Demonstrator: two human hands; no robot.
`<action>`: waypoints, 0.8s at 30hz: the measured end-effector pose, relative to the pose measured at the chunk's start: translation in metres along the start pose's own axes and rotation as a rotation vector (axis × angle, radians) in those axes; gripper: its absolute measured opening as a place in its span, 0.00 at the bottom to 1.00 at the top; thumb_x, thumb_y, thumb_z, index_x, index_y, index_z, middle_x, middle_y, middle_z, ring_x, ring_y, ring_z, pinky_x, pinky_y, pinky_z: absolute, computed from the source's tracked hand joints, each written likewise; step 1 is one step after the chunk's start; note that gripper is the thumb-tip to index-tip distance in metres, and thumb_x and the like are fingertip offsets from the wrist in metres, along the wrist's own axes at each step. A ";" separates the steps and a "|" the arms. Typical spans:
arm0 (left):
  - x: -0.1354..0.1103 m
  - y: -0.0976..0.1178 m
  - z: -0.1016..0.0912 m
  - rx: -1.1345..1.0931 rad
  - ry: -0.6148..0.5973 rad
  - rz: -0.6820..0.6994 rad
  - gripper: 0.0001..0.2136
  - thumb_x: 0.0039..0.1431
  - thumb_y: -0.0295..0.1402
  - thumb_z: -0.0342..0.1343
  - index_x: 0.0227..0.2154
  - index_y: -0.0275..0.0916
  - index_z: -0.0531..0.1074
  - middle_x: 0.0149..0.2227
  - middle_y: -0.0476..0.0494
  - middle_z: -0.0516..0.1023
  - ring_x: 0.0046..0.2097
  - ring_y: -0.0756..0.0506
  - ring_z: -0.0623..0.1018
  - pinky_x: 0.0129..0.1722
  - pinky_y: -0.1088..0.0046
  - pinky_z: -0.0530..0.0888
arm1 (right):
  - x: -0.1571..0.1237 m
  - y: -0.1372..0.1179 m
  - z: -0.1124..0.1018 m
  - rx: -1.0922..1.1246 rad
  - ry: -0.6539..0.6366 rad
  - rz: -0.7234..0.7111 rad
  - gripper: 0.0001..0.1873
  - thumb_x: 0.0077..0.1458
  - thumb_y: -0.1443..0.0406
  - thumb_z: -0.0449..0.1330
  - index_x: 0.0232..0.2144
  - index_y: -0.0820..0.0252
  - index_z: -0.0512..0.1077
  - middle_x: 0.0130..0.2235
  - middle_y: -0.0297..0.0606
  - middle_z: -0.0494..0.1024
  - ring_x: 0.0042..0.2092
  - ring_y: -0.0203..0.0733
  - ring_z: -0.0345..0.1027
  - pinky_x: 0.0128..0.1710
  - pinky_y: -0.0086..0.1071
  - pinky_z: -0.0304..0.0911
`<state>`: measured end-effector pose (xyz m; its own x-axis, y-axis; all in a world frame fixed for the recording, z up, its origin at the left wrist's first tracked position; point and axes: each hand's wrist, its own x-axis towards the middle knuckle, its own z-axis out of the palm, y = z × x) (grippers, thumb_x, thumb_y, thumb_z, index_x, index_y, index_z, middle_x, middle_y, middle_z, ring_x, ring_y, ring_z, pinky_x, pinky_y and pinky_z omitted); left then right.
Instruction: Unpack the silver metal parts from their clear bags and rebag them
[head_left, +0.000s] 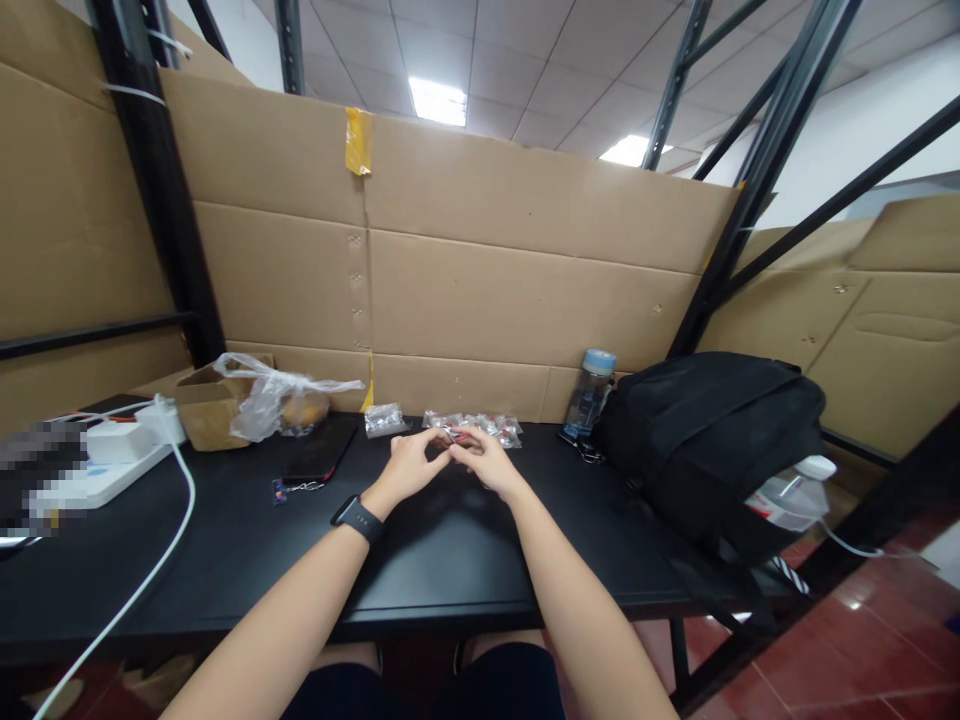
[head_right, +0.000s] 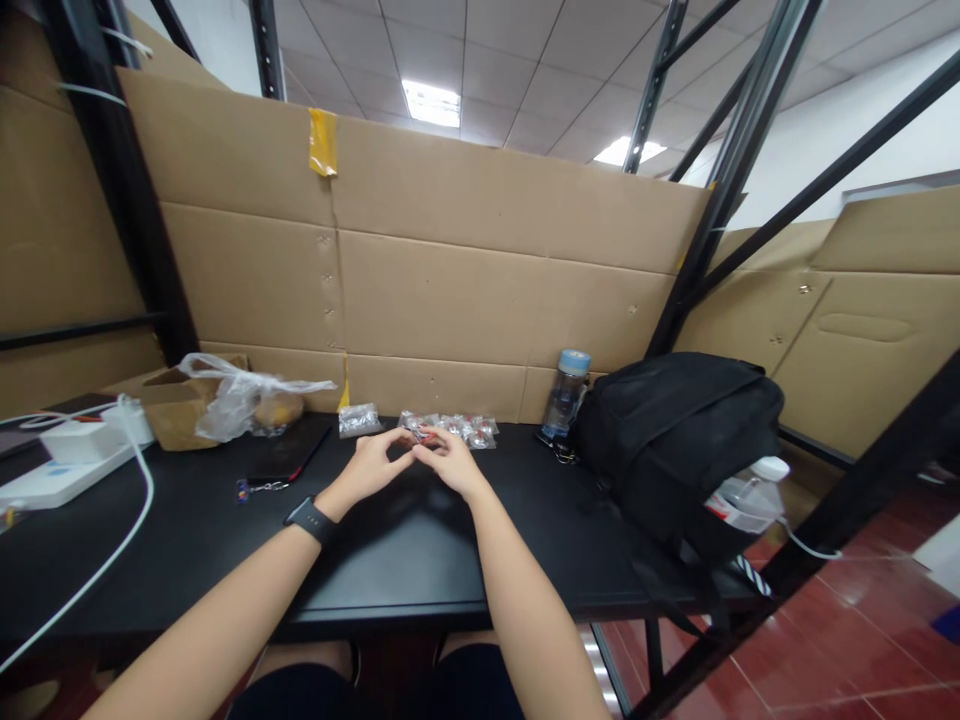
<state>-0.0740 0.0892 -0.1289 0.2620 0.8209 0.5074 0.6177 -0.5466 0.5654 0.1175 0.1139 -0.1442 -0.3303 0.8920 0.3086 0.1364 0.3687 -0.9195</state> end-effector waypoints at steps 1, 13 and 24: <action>0.000 0.000 0.001 -0.019 0.001 0.012 0.09 0.61 0.38 0.55 0.41 0.46 0.76 0.42 0.49 0.83 0.46 0.43 0.80 0.52 0.66 0.66 | 0.000 0.000 0.002 0.040 -0.023 0.004 0.29 0.51 0.51 0.67 0.53 0.52 0.71 0.45 0.39 0.76 0.33 0.35 0.71 0.28 0.27 0.63; 0.001 0.000 0.009 0.041 -0.015 -0.055 0.10 0.60 0.39 0.53 0.32 0.42 0.78 0.35 0.48 0.83 0.37 0.44 0.79 0.47 0.67 0.66 | -0.001 -0.006 -0.008 0.029 -0.019 -0.002 0.27 0.41 0.54 0.73 0.41 0.58 0.72 0.36 0.34 0.76 0.29 0.34 0.69 0.30 0.28 0.64; 0.003 -0.042 -0.021 0.449 -0.089 -0.324 0.09 0.52 0.39 0.57 0.25 0.44 0.80 0.32 0.42 0.83 0.42 0.38 0.79 0.51 0.56 0.59 | -0.007 0.015 -0.069 -0.588 -0.071 0.183 0.25 0.30 0.60 0.77 0.34 0.62 0.78 0.33 0.34 0.78 0.31 0.36 0.69 0.33 0.28 0.61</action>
<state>-0.1143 0.1108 -0.1376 0.0558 0.9567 0.2856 0.9271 -0.1558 0.3408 0.1863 0.1309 -0.1434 -0.3110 0.9424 0.1231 0.6819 0.3115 -0.6618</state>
